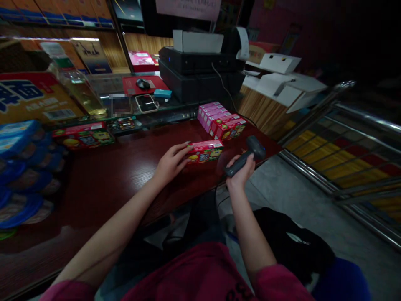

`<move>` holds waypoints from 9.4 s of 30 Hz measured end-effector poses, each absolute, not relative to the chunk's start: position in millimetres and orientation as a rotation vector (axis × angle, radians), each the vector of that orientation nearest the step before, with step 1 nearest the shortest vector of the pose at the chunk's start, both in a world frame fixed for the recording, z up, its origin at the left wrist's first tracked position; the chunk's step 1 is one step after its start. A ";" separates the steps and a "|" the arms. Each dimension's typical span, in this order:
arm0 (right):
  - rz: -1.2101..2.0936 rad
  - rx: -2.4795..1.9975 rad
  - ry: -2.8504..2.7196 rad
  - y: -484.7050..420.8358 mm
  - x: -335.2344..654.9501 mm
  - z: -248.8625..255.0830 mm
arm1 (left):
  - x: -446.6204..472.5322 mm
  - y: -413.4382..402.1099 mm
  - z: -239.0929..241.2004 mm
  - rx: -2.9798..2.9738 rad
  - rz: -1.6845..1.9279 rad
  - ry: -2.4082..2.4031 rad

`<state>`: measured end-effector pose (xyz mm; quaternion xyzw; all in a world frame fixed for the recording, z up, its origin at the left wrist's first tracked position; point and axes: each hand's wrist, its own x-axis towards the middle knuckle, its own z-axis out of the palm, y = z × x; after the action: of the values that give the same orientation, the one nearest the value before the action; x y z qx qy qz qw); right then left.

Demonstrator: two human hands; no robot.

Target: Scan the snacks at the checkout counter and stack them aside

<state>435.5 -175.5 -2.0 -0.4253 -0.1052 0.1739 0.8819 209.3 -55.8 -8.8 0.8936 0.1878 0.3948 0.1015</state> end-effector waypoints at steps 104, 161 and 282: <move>1.279 -0.778 -0.750 -80.0 319.0 9.4 | 44.5 5.9 7.4 2.506 1.354 1.443; 1.556 -0.725 -0.803 -58.3 251.6 27.9 | -12.8 -100.4 -8.8 2.727 1.265 1.593; 1.906 -0.687 -0.805 -76.3 202.1 8.9 | -24.0 -136.9 1.5 2.116 1.937 1.844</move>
<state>202.1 -76.3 8.9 -0.2795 -0.3274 0.7752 0.4623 -24.0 -136.9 1.5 0.6149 0.5359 0.5628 -0.1342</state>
